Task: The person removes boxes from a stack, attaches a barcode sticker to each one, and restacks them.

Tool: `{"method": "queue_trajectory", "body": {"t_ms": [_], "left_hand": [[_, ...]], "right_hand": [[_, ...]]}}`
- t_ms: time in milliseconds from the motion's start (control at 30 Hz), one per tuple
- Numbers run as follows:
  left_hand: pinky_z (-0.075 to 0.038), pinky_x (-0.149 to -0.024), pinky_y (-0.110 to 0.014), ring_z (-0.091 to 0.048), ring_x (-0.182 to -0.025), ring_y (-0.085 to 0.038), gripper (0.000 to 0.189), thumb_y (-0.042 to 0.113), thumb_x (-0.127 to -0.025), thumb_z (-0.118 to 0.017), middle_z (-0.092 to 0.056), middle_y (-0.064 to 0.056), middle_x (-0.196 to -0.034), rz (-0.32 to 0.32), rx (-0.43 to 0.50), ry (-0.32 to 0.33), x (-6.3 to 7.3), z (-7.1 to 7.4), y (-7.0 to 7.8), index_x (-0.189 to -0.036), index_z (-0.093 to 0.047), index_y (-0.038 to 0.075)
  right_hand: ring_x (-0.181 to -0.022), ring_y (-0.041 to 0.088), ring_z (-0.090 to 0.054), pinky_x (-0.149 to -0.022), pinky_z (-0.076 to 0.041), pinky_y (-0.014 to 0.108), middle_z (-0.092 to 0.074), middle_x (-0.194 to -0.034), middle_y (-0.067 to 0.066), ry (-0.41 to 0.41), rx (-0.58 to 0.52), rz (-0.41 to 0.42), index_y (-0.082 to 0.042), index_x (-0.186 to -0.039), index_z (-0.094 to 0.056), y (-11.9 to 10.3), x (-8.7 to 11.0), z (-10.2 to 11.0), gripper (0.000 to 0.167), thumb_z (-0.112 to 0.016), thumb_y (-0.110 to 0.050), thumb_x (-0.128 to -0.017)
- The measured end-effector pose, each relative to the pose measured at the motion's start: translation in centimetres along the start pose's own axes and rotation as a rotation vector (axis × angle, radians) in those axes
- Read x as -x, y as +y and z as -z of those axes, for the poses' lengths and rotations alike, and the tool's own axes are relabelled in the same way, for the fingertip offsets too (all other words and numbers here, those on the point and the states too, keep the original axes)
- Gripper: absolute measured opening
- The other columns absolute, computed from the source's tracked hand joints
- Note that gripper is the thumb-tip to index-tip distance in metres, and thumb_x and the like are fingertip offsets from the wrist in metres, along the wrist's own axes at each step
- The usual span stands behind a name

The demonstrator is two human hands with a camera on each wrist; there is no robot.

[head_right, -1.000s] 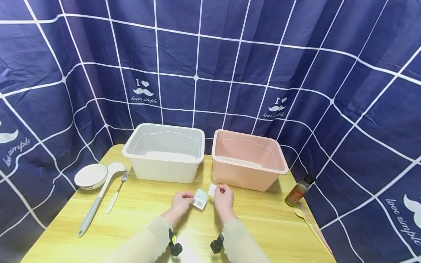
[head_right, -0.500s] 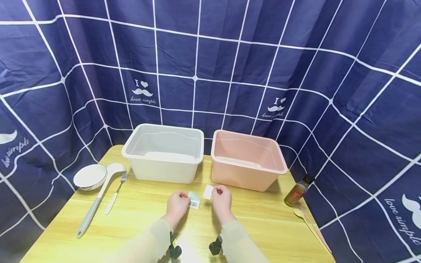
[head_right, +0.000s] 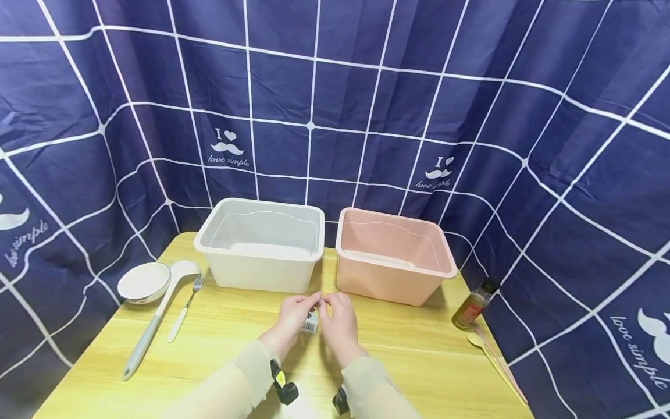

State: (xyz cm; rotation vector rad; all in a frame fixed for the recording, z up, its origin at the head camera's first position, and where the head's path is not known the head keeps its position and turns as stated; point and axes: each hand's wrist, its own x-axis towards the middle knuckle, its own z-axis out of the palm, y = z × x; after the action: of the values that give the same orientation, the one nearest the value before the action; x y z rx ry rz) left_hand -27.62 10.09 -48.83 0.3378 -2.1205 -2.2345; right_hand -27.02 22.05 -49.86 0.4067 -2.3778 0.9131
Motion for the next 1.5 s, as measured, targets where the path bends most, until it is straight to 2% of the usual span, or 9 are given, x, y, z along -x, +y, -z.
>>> {"method": "queue_trajectory", "body": {"t_ms": [167,267,400,533,667,800,1067,1233,1500], "left_hand": [[-0.045,-0.067,-0.030,-0.055,-0.073,-0.020,0.017,0.012,-0.080,-0.074,-0.065,-0.012,-0.080,0.007,0.011,-0.019,0.0,-0.2,0.2,-0.081,-0.071,-0.005],[-0.044,-0.065,-0.029,-0.054,-0.072,-0.019,0.010,0.006,-0.080,-0.071,-0.062,-0.007,-0.077,0.002,-0.011,-0.036,-0.2,-0.2,0.2,-0.081,-0.070,-0.003],[-0.045,-0.065,-0.030,-0.052,-0.070,-0.015,0.007,0.004,-0.082,-0.072,-0.060,-0.002,-0.074,-0.060,-0.125,-0.091,-0.6,-0.1,0.1,-0.078,-0.069,-0.001],[-0.048,-0.071,-0.033,-0.054,-0.072,-0.014,0.008,0.004,-0.082,-0.075,-0.064,-0.001,-0.075,-0.207,-0.279,-0.200,-0.8,0.0,0.0,-0.076,-0.071,0.001],[-0.049,-0.069,-0.032,-0.054,-0.071,-0.012,0.009,0.004,-0.082,-0.076,-0.064,0.001,-0.074,-0.286,-0.336,-0.269,-0.8,-0.3,0.0,-0.075,-0.070,0.003],[-0.049,-0.066,-0.030,-0.053,-0.068,-0.011,0.010,0.004,-0.080,-0.078,-0.063,0.001,-0.073,-0.298,-0.310,-0.278,-0.7,-1.1,-0.2,-0.074,-0.069,0.002],[-0.050,-0.066,-0.031,-0.056,-0.068,-0.012,0.008,0.005,-0.082,-0.078,-0.065,0.002,-0.072,-0.291,-0.283,-0.229,-0.7,-4.0,-1.9,-0.076,-0.072,0.005],[-0.051,-0.066,-0.030,-0.058,-0.069,-0.011,0.006,0.008,-0.084,-0.077,-0.065,0.003,-0.074,-0.292,-0.307,-0.180,-0.8,-6.0,-1.8,-0.080,-0.073,0.006],[-0.050,-0.062,-0.027,-0.059,-0.067,-0.009,0.003,0.006,-0.084,-0.075,-0.067,0.003,-0.074,-0.296,-0.329,-0.152,-1.9,-9.1,-0.5,-0.085,-0.073,0.004]], "right_hand": [[-0.086,0.020,-0.058,-0.076,-0.051,0.038,-0.064,-0.088,0.002,-0.004,0.110,0.158,-0.005,-0.092,-0.070,0.4,0.3,0.3,0.011,-0.072,-0.001,-0.082],[-0.089,0.022,-0.058,-0.078,-0.051,0.040,-0.064,-0.091,0.003,-0.009,0.091,0.151,-0.005,-0.094,-0.070,0.8,0.5,0.7,0.014,-0.074,-0.001,-0.081],[-0.100,0.027,-0.057,-0.088,-0.048,0.046,-0.064,-0.104,0.008,-0.035,-0.087,-0.132,-0.001,-0.106,-0.068,1.5,0.0,1.9,0.022,-0.073,-0.008,-0.086],[-0.093,0.023,-0.060,-0.083,-0.051,0.038,-0.066,-0.101,0.014,-0.100,-0.346,-0.464,0.006,-0.111,-0.065,2.7,-0.7,3.6,0.026,-0.071,-0.006,-0.089],[-0.074,0.016,-0.059,-0.068,-0.050,0.025,-0.066,-0.085,0.015,-0.111,-0.527,-0.576,0.009,-0.111,-0.058,3.1,-0.6,4.6,0.027,-0.067,0.008,-0.085],[-0.072,0.014,-0.057,-0.066,-0.048,0.022,-0.064,-0.081,0.009,-0.057,-0.506,-0.493,0.004,-0.105,-0.052,3.5,0.0,5.0,0.029,-0.068,0.013,-0.082],[-0.078,0.016,-0.059,-0.068,-0.051,0.028,-0.063,-0.083,-0.001,-0.033,-0.195,-0.257,-0.009,-0.084,-0.066,5.1,1.2,5.4,0.020,-0.068,0.011,-0.083],[-0.085,0.019,-0.059,-0.070,-0.053,0.030,-0.061,-0.089,-0.001,-0.054,-0.112,-0.225,-0.004,-0.089,-0.072,5.8,1.8,6.1,0.016,-0.068,0.011,-0.083],[-0.089,0.026,-0.059,-0.070,-0.055,0.040,-0.062,-0.097,0.007,0.013,-0.084,-0.206,0.003,-0.099,-0.071,6.9,1.4,7.4,0.019,-0.067,0.010,-0.082]]}}
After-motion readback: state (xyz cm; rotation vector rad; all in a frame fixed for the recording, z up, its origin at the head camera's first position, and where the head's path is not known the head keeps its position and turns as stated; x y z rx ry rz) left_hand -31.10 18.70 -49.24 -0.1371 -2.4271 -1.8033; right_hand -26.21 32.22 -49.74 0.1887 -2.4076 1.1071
